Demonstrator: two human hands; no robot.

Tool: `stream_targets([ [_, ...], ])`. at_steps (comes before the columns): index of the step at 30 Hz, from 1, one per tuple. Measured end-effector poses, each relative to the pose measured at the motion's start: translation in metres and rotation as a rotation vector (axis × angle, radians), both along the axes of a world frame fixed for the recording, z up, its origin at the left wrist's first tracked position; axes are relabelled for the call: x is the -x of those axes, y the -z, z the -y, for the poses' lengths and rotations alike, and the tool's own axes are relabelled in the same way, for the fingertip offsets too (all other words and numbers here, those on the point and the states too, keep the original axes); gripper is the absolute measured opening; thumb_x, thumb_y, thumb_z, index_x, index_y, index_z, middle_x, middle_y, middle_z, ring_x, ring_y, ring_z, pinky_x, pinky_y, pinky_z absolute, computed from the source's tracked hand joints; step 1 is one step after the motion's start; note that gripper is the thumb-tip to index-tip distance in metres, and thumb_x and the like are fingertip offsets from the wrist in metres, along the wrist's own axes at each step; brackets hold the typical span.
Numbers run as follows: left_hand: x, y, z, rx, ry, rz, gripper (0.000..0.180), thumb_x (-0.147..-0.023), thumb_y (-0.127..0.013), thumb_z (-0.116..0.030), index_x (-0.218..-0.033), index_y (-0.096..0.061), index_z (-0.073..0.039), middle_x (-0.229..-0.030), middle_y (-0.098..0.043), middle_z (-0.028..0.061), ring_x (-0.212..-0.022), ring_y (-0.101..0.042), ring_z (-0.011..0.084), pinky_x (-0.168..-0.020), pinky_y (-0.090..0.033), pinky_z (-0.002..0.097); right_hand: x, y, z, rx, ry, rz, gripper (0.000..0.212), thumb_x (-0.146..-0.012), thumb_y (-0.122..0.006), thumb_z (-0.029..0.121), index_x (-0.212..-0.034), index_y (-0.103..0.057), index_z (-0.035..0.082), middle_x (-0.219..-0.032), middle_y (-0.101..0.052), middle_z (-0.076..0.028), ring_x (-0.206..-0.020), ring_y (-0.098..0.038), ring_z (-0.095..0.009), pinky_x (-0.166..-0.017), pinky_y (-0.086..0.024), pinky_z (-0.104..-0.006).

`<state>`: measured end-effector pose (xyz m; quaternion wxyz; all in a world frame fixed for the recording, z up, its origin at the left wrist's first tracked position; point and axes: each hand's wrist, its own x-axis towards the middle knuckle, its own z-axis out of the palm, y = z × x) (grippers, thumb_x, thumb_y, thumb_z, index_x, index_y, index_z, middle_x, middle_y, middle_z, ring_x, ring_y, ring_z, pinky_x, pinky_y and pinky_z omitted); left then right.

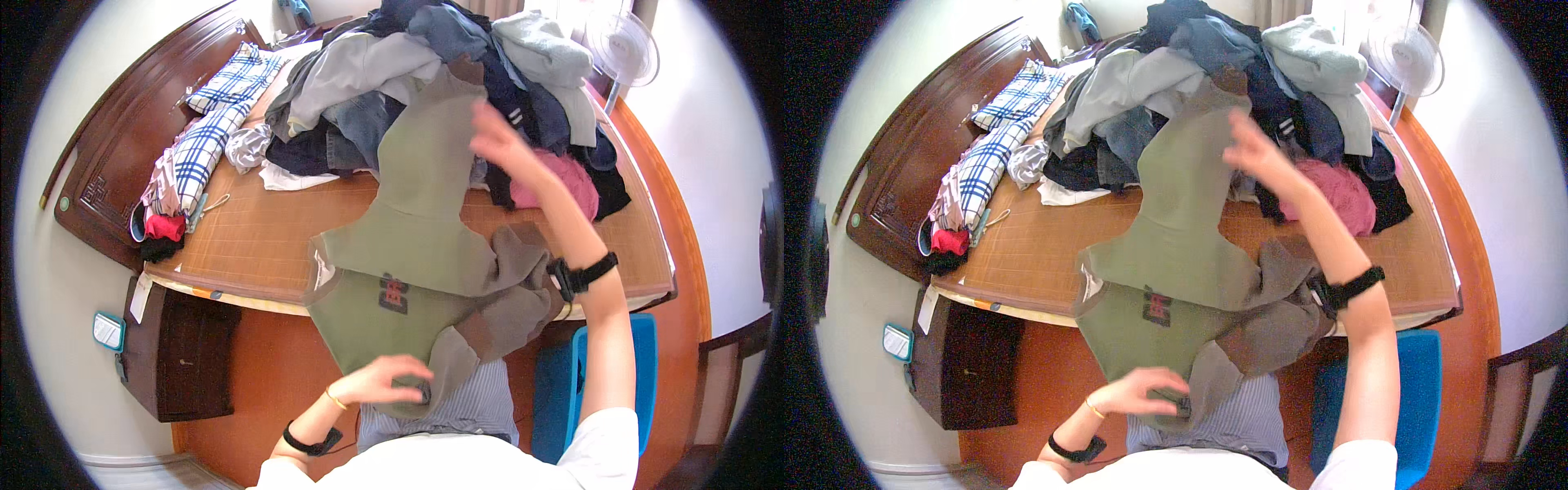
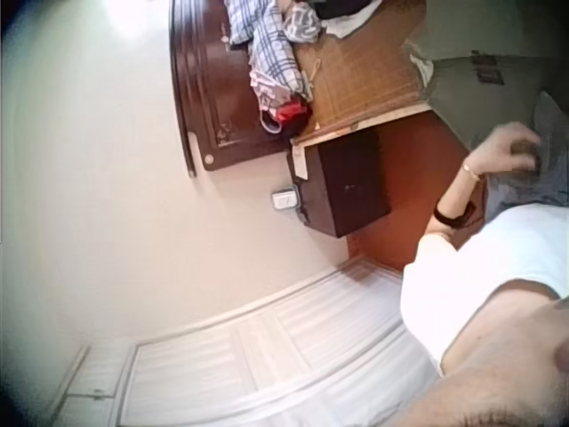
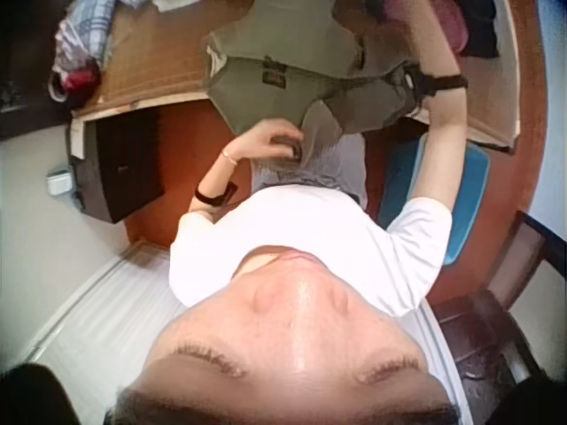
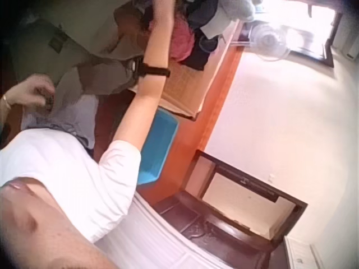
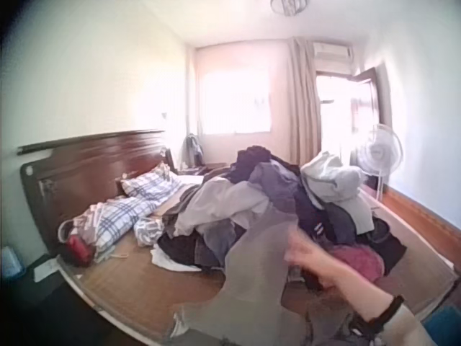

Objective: The recorder is folding several items of clothing on a bed and placing them into a blue plastic bin.

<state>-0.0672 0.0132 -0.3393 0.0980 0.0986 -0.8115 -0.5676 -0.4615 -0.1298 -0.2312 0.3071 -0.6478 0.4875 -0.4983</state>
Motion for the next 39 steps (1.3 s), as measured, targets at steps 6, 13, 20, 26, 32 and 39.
stream_targets([
  [6,0.029,0.019,0.063,0.457,-0.501,-0.023,0.015,-0.086,-0.062,-0.01,-0.1,-0.064,-0.003,-0.103,-0.065,0.0142,-0.099,-0.061,0.0323,-0.086,-0.049,0.0376,0.005,0.115,-0.106,-0.439,0.225,-1.092,0.067,-0.082,-0.068,0.021,-0.143,-0.039,0.018,-0.149,-0.03,-0.023,-0.14,-0.023,-0.039,-0.114,-0.023,-0.0501],
  [13,0.073,0.04,0.119,0.688,-0.429,0.019,0.017,-0.088,-0.059,-0.015,-0.102,-0.061,-0.004,-0.105,-0.062,0.012,-0.1,-0.056,0.0333,-0.085,-0.047,0.0401,0.067,0.152,-0.145,-0.199,0.508,-0.667,0.048,-0.074,-0.066,0.008,-0.121,-0.055,0.011,-0.115,-0.059,-0.019,-0.113,-0.052,-0.039,-0.096,-0.043,-0.0443],
  [20,0.121,0.049,0.184,1.226,-0.736,0.338,0.043,-0.094,-0.051,-0.025,-0.137,-0.044,-0.017,-0.147,-0.036,0.0091,-0.139,-0.027,0.0321,-0.111,-0.023,0.0567,0.116,0.112,-0.145,0.046,1.271,-0.818,0.057,-0.074,-0.068,0.007,-0.128,-0.051,0.017,-0.128,-0.049,-0.018,-0.117,-0.047,-0.038,-0.096,-0.039,-0.0488],
  [26,0.13,0.057,0.177,1.07,-0.531,0.202,0.038,-0.095,-0.05,-0.023,-0.131,-0.049,-0.012,-0.139,-0.046,0.0107,-0.132,-0.038,0.0313,-0.109,-0.027,0.0525,0.051,0.168,-0.165,-0.231,0.61,-0.977,0.054,-0.088,-0.059,0.028,-0.139,-0.043,0.023,-0.149,-0.031,-0.015,-0.138,-0.025,-0.04,-0.106,-0.022,-0.0647],
  [32,0.137,0.051,0.235,0.631,-0.926,0.493,0.063,-0.082,-0.067,-0.045,-0.115,-0.052,0.006,-0.104,-0.063,0.0276,-0.099,-0.062,0.0403,-0.081,-0.05,0.045,0.042,0.206,-0.164,-0.288,0.56,-1.065,0.048,-0.097,-0.043,0.038,-0.143,-0.038,0.025,-0.152,-0.027,-0.015,-0.139,-0.022,-0.042,-0.106,-0.019,-0.0667],
  [39,0.135,0.051,0.297,0.07,-0.98,0.187,0.033,-0.084,-0.064,-0.019,-0.096,-0.055,0.009,-0.068,-0.065,0.0241,-0.047,-0.065,0.0287,-0.055,-0.054,0.0396,0.032,0.205,-0.159,-0.22,0.52,-1.064,0.049,-0.096,-0.044,0.036,-0.143,-0.039,0.025,-0.152,-0.028,-0.012,-0.139,-0.023,-0.04,-0.109,-0.019,-0.0613],
])
